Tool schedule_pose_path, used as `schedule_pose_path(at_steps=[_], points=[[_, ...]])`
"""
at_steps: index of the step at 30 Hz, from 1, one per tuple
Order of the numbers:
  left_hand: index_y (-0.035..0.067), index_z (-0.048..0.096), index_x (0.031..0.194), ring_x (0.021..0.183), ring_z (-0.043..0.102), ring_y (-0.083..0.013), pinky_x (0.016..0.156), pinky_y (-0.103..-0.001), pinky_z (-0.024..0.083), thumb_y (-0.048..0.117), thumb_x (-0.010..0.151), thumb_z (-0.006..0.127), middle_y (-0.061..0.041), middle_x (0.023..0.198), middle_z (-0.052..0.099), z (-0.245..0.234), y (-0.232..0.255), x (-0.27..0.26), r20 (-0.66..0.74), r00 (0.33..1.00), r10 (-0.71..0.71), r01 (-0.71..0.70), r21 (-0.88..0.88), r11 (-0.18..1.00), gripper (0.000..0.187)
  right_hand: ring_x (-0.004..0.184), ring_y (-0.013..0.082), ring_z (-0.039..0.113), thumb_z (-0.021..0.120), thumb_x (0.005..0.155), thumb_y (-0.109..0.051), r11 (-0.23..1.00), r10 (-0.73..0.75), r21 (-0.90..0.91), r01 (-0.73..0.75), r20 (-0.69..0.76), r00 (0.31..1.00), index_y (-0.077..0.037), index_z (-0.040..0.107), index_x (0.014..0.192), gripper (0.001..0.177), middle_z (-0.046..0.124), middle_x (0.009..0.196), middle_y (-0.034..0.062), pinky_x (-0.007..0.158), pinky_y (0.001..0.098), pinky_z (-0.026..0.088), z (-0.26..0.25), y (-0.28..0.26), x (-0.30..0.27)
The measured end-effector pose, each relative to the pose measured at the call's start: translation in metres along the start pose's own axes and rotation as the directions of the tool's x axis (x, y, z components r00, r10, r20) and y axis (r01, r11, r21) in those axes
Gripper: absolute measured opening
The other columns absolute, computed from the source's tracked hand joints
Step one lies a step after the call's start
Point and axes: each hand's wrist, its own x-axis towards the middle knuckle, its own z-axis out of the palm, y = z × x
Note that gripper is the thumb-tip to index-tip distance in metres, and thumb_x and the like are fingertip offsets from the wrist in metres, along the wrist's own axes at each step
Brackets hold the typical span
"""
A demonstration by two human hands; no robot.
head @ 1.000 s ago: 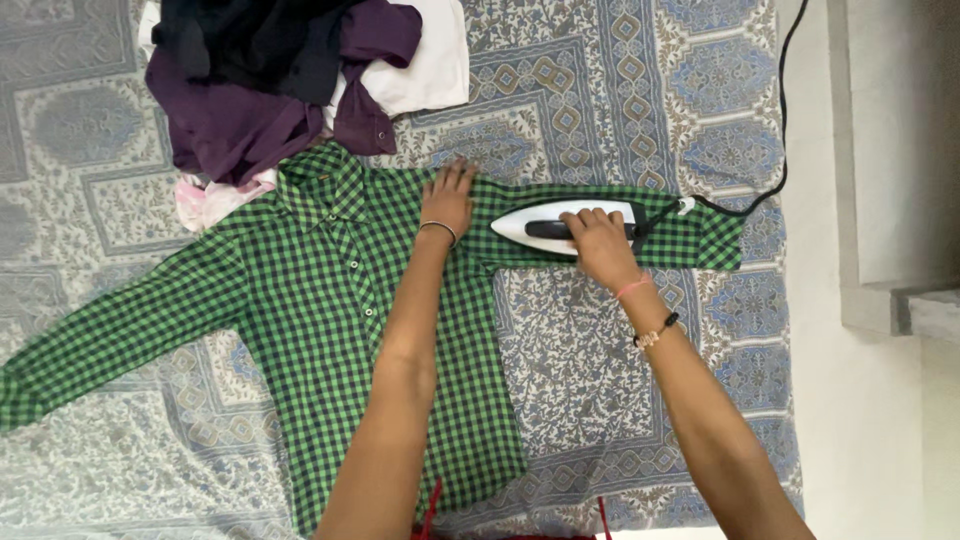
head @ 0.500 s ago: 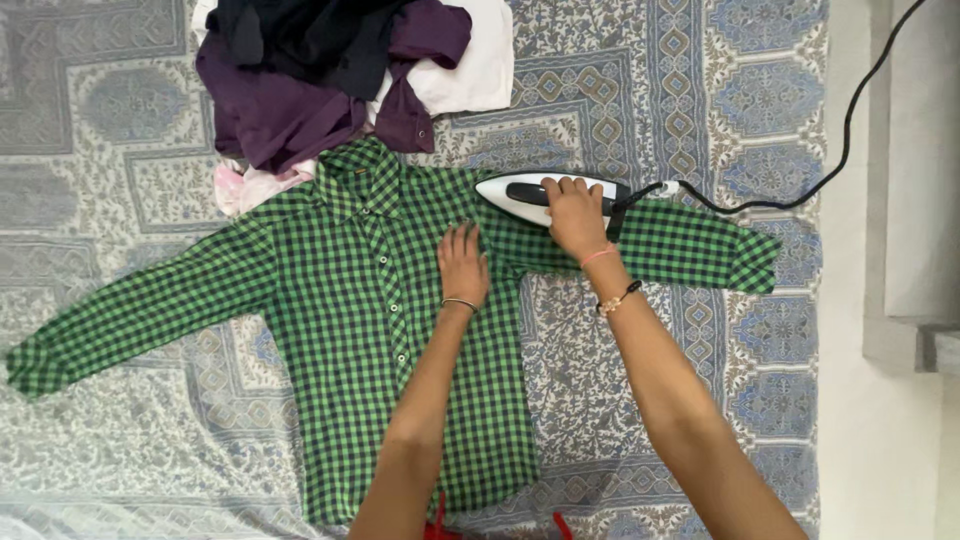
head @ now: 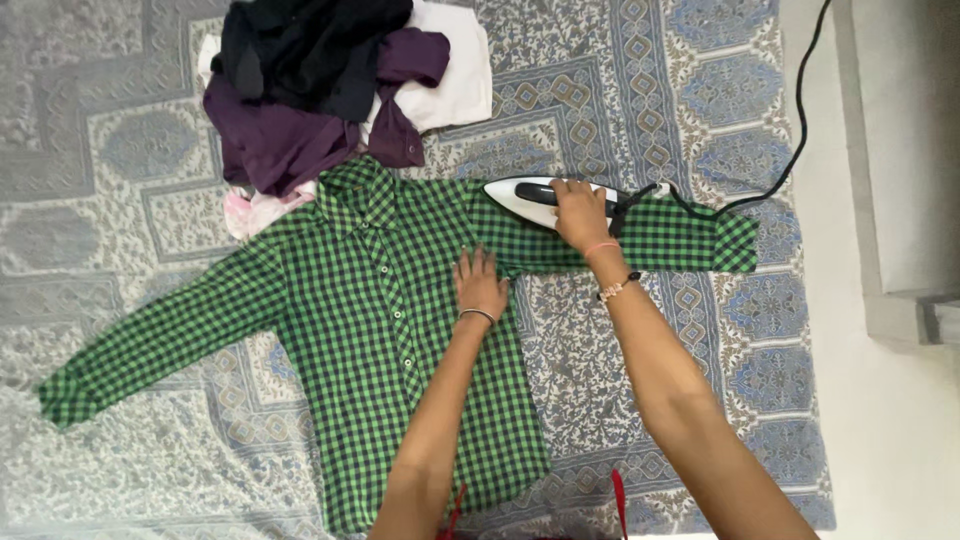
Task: The person irons a green checkered shirt and a black shirt on a bed. They smooth the fabric, use an iron to press the shirts, and fold the green shirt after ironing.
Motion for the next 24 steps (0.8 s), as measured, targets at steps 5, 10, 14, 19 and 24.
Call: schedule_pose_path(at_steps=[5,10,14,19,24], points=[[0.006,0.063,0.134,0.124,0.064,-0.0347,0.106,-0.043,0.049,0.037,0.094,0.068,-0.017,0.131,0.067,0.010,0.054,0.007,0.027,0.991,0.132,-0.095,-0.555,0.827,0.051,0.114,0.0387,0.063,0.075,0.082,-0.002,0.838,0.361,0.479,-0.261,-0.127,0.924,-0.006,0.058,0.124,0.046,0.066,0.118,0.0180,0.094,0.0492,0.047,-0.019,0.019,-0.088],[0.006,0.065,0.132,0.109,0.071,-0.0282,0.091,-0.038,0.055,0.043,0.091,0.071,-0.016,0.120,0.074,0.021,0.158,-0.042,0.230,0.933,0.275,-0.008,-0.754,0.656,0.055,0.105,0.0281,0.064,0.068,0.079,0.009,0.519,0.614,0.815,-0.256,-0.148,0.775,-0.003,0.049,0.126,0.052,0.064,0.111,0.0160,0.092,0.0385,0.050,-0.016,0.028,-0.209],[0.002,0.069,0.124,0.104,0.071,-0.0250,0.087,-0.036,0.055,0.050,0.091,0.073,-0.015,0.114,0.076,0.022,0.223,-0.093,0.314,0.875,0.369,0.069,-0.835,0.545,0.058,0.092,0.0161,0.059,0.057,0.093,0.002,0.452,0.707,0.836,-0.311,-0.123,0.696,-0.004,0.051,0.123,0.031,0.063,0.102,0.0087,0.078,0.0324,0.051,-0.005,0.035,-0.296],[0.003,0.075,0.114,0.097,0.075,-0.0249,0.084,-0.035,0.056,0.049,0.081,0.081,-0.015,0.106,0.078,0.035,0.268,-0.117,0.402,0.852,0.335,0.027,-0.673,0.739,0.057,0.081,0.0109,0.058,0.063,0.094,-0.002,0.375,0.795,0.869,-0.322,-0.124,0.594,-0.003,0.057,0.113,0.020,0.066,0.090,0.0052,0.066,0.0296,0.050,0.016,0.050,-0.341],[0.003,0.073,0.114,0.096,0.076,-0.0253,0.085,-0.038,0.057,0.037,0.068,0.090,-0.015,0.106,0.077,0.068,0.275,-0.137,0.394,0.848,0.355,0.016,-0.688,0.726,0.060,0.079,0.0098,0.065,0.062,0.093,-0.006,0.271,0.876,0.941,-0.201,-0.154,0.457,-0.002,0.071,0.101,0.013,0.074,0.091,0.0038,0.064,0.0322,0.054,0.033,0.059,-0.357]])
